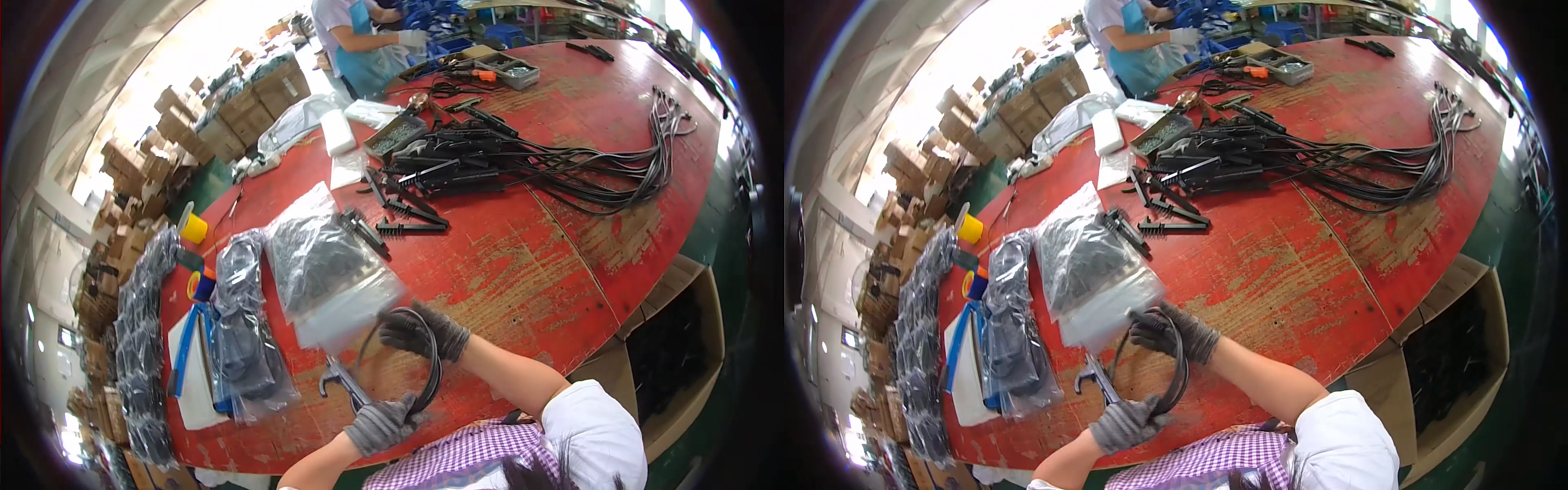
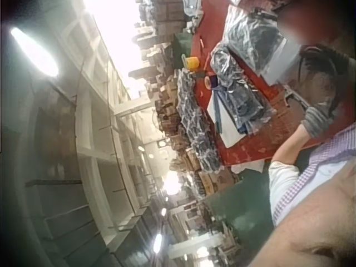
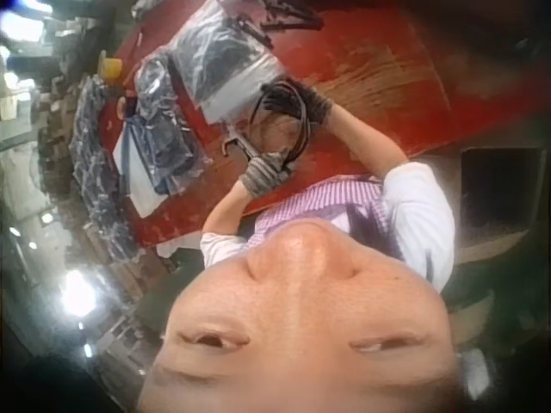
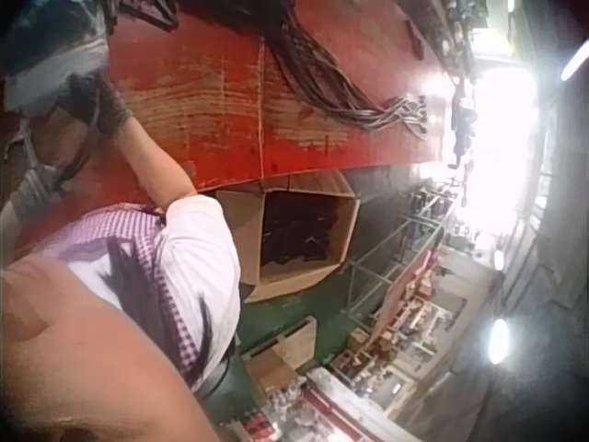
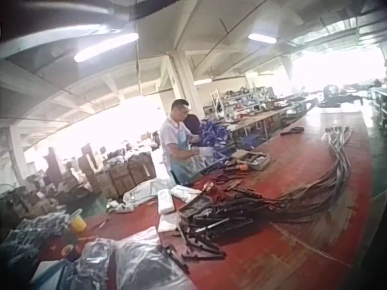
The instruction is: The person repeatedly picks up black cables from a pile on a red workbench, coils them into circular shapes, and places them into clear plastic bags. The person wears gloves and a checkered apron while performing this repetitive packaging task in a factory setting.
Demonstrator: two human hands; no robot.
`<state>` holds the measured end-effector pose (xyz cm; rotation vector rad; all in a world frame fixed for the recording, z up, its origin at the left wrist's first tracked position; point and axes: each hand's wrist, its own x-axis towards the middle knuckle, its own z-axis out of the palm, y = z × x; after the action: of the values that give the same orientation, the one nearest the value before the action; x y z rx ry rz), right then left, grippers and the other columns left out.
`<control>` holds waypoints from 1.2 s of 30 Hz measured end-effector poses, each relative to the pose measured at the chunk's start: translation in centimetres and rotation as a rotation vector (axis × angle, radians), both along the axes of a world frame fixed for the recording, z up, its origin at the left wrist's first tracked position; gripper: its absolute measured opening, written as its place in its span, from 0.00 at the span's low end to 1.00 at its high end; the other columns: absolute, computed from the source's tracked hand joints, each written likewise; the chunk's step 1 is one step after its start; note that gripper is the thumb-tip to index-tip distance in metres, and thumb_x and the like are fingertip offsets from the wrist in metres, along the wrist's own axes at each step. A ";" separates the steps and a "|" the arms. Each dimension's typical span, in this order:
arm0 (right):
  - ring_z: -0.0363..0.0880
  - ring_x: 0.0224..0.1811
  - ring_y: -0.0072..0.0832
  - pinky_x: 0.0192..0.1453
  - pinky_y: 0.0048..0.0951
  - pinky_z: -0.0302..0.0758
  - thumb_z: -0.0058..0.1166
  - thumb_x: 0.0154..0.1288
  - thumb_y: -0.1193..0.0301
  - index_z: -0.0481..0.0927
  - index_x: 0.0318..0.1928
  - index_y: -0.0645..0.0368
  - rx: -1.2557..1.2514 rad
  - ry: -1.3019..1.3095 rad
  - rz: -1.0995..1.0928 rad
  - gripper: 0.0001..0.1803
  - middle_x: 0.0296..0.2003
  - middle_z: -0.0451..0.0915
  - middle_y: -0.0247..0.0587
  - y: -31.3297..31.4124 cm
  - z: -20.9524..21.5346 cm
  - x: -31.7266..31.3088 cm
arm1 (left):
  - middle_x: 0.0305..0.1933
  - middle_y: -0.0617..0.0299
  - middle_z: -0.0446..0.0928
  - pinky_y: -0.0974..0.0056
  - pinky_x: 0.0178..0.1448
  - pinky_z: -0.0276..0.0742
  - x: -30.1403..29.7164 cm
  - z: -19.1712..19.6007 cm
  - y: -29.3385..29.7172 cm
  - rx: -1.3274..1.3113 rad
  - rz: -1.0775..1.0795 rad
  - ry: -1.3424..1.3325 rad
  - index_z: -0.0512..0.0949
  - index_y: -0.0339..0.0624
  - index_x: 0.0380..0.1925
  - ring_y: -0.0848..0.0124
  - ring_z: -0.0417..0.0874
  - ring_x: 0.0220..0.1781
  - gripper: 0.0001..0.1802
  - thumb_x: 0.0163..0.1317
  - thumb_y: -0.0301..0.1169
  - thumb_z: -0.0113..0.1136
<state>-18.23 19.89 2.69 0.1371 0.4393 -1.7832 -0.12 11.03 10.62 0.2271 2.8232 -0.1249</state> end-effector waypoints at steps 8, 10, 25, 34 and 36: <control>0.64 0.58 0.45 0.61 0.45 0.59 0.51 0.57 0.63 0.66 0.57 0.58 0.923 2.166 0.259 0.27 0.56 0.66 0.51 2.5 -3.1 2.7 | 0.34 0.53 0.77 0.50 0.52 0.67 4.5 -9.2 3.6 0.467 0.333 0.122 0.75 0.44 0.32 0.55 0.77 0.37 0.15 0.54 0.44 0.53; 0.63 0.59 0.46 0.61 0.44 0.59 0.49 0.57 0.65 0.65 0.58 0.56 0.843 2.372 -0.007 0.27 0.57 0.65 0.51 2.6 -7.7 4.7 | 0.38 0.52 0.75 0.50 0.59 0.62 3.3 -7.0 1.9 0.414 0.474 0.355 0.74 0.39 0.39 0.54 0.75 0.43 0.19 0.53 0.42 0.55; 0.68 0.53 0.48 0.57 0.43 0.66 0.50 0.55 0.74 0.73 0.51 0.55 0.542 2.254 -0.116 0.20 0.50 0.72 0.51 0.2 -7.1 3.9 | 0.58 0.42 0.61 0.43 0.66 0.46 1.3 -12.2 0.1 0.263 0.886 0.322 0.62 0.44 0.58 0.46 0.58 0.62 0.43 0.41 0.51 0.59; 0.71 0.51 0.43 0.56 0.39 0.67 0.56 0.56 0.66 0.72 0.50 0.60 0.388 2.363 -0.205 0.21 0.47 0.74 0.48 2.0 -5.0 0.1 | 0.58 0.44 0.61 0.49 0.62 0.57 6.6 -11.7 0.4 0.321 1.082 0.548 0.65 0.50 0.57 0.48 0.62 0.59 0.38 0.43 0.46 0.63; 0.69 0.49 0.42 0.55 0.37 0.67 0.57 0.53 0.64 0.71 0.48 0.59 0.592 2.417 -0.407 0.23 0.44 0.73 0.46 -1.4 -4.5 -6.0 | 0.57 0.45 0.62 0.49 0.61 0.58 6.6 -11.6 0.3 0.358 1.062 0.614 0.66 0.49 0.57 0.48 0.63 0.58 0.38 0.42 0.44 0.63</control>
<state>-24.25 18.52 -1.77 -1.7752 2.6368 -1.1586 6.49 11.30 -1.00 -1.4330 3.0673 0.6350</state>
